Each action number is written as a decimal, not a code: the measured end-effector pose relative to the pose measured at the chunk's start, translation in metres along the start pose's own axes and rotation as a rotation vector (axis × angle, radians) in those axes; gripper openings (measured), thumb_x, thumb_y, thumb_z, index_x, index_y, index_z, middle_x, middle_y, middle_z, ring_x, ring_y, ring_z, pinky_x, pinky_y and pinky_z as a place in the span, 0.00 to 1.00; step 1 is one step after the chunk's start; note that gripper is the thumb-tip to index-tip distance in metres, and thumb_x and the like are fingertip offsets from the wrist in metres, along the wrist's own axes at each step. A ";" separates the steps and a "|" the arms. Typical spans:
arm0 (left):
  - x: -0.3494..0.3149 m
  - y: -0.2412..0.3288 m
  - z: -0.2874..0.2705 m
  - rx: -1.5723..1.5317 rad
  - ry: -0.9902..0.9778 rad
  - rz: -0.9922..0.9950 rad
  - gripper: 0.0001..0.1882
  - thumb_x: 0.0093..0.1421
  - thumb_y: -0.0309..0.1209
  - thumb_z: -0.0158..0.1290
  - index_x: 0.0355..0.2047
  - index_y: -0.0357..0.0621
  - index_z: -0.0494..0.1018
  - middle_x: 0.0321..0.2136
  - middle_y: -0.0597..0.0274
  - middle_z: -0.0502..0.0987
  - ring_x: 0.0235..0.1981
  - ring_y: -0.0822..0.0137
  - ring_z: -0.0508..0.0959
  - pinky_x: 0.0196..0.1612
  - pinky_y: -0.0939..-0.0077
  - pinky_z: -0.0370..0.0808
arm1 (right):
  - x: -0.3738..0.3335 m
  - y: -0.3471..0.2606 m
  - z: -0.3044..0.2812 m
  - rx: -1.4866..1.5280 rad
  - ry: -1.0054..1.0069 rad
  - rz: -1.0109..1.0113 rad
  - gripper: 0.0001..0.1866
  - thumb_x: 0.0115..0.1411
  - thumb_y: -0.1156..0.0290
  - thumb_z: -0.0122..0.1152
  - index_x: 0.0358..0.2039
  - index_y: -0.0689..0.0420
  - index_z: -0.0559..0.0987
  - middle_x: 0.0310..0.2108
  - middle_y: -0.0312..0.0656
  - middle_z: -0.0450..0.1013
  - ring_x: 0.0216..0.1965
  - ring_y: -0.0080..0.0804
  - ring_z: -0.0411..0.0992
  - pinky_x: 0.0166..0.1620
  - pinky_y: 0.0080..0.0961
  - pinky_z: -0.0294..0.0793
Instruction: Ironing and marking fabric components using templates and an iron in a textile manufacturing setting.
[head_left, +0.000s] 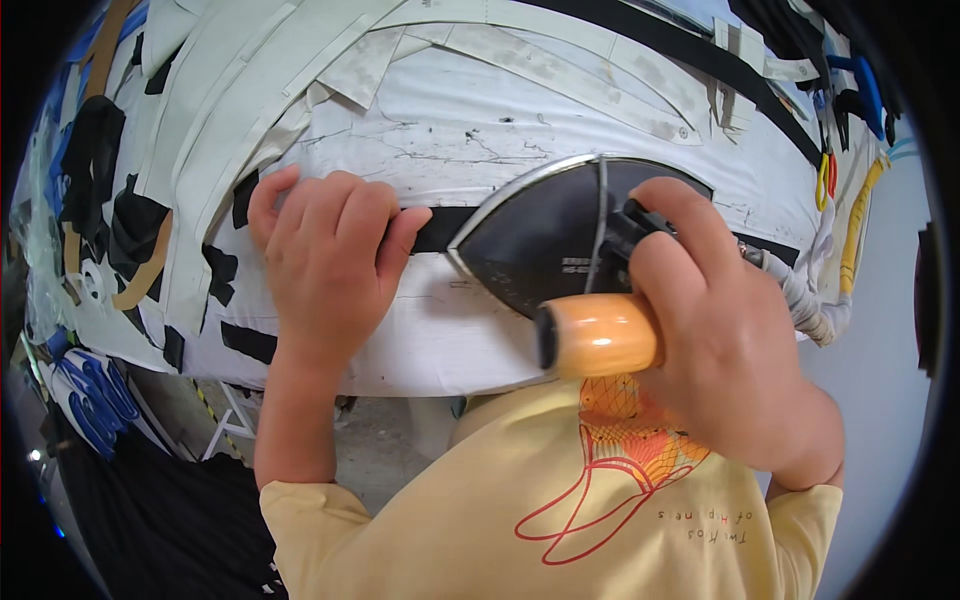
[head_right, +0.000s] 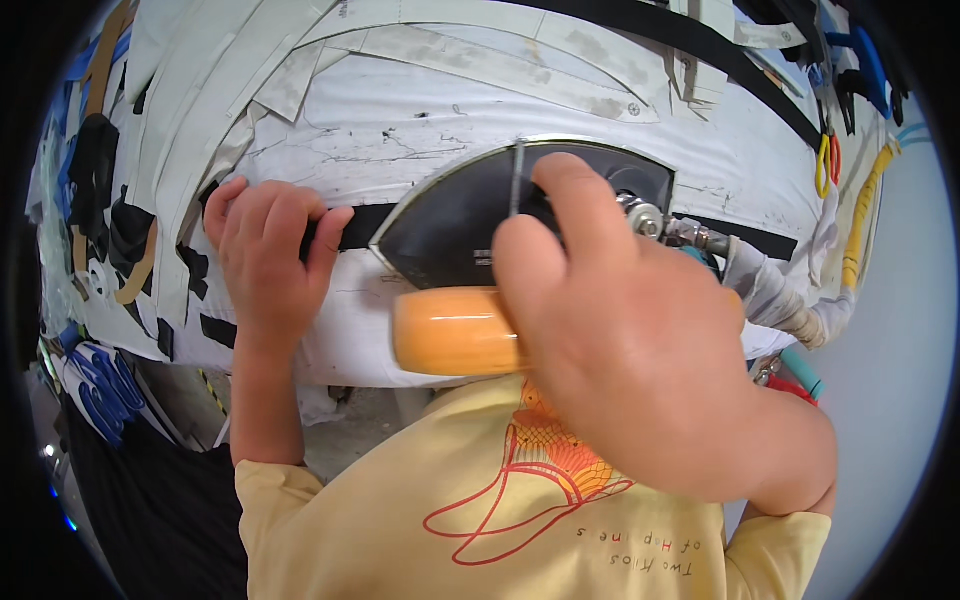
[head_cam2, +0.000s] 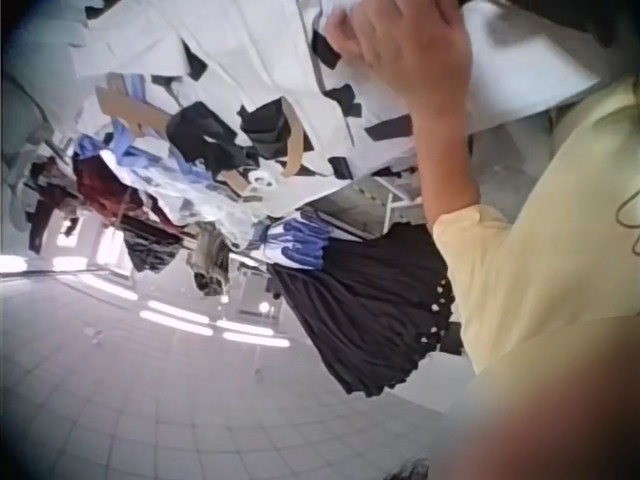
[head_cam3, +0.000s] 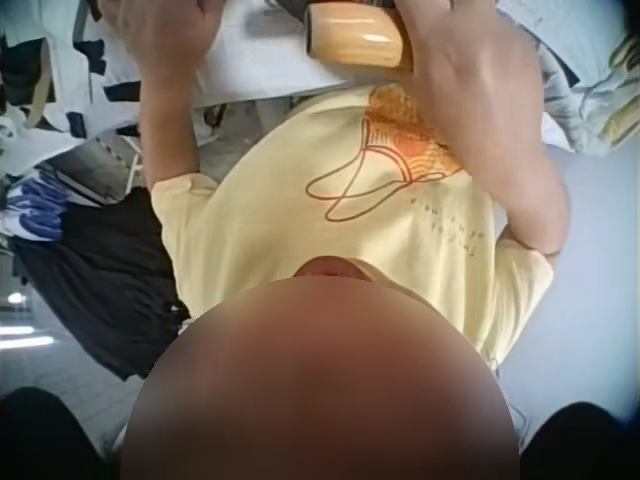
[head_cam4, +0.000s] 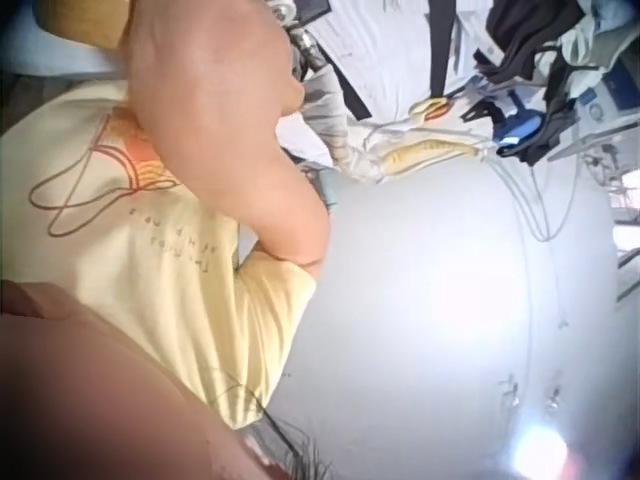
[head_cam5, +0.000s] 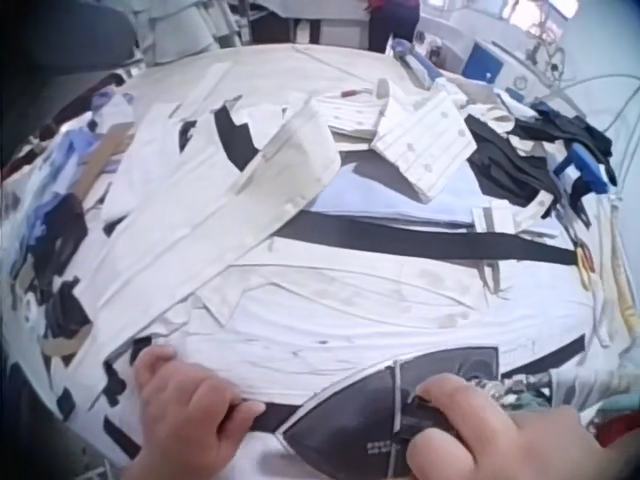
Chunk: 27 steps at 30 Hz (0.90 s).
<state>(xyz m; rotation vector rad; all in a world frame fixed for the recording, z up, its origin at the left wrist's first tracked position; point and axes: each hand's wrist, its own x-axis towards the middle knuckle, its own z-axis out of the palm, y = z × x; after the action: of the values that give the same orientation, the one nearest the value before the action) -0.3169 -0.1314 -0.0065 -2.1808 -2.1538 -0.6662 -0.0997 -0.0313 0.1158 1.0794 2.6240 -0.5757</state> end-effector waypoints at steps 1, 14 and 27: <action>0.000 0.000 0.001 -0.001 0.002 -0.003 0.11 0.53 0.38 0.62 0.28 0.52 0.71 0.28 0.71 0.72 0.33 0.67 0.72 0.54 0.60 0.61 | 0.004 -0.005 0.001 0.033 0.024 -0.013 0.13 0.46 0.77 0.67 0.26 0.61 0.69 0.49 0.50 0.68 0.23 0.47 0.72 0.24 0.36 0.70; -0.019 -0.018 -0.016 -0.059 0.054 -0.220 0.09 0.52 0.35 0.61 0.27 0.51 0.71 0.28 0.68 0.70 0.34 0.62 0.71 0.53 0.61 0.60 | 0.007 -0.017 0.001 0.018 0.007 0.032 0.19 0.40 0.73 0.74 0.23 0.60 0.68 0.48 0.52 0.69 0.22 0.48 0.70 0.24 0.36 0.68; -0.020 -0.020 -0.014 -0.053 0.100 -0.209 0.12 0.48 0.33 0.65 0.27 0.53 0.71 0.28 0.70 0.70 0.35 0.63 0.71 0.53 0.61 0.61 | 0.018 -0.031 0.002 0.006 0.024 -0.024 0.18 0.41 0.76 0.72 0.25 0.60 0.67 0.48 0.52 0.69 0.25 0.51 0.72 0.26 0.39 0.70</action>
<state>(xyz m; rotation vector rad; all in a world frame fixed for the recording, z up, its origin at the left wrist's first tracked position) -0.3392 -0.1533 -0.0058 -1.9161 -2.3569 -0.8314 -0.1343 -0.0417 0.1156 1.0644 2.6604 -0.5799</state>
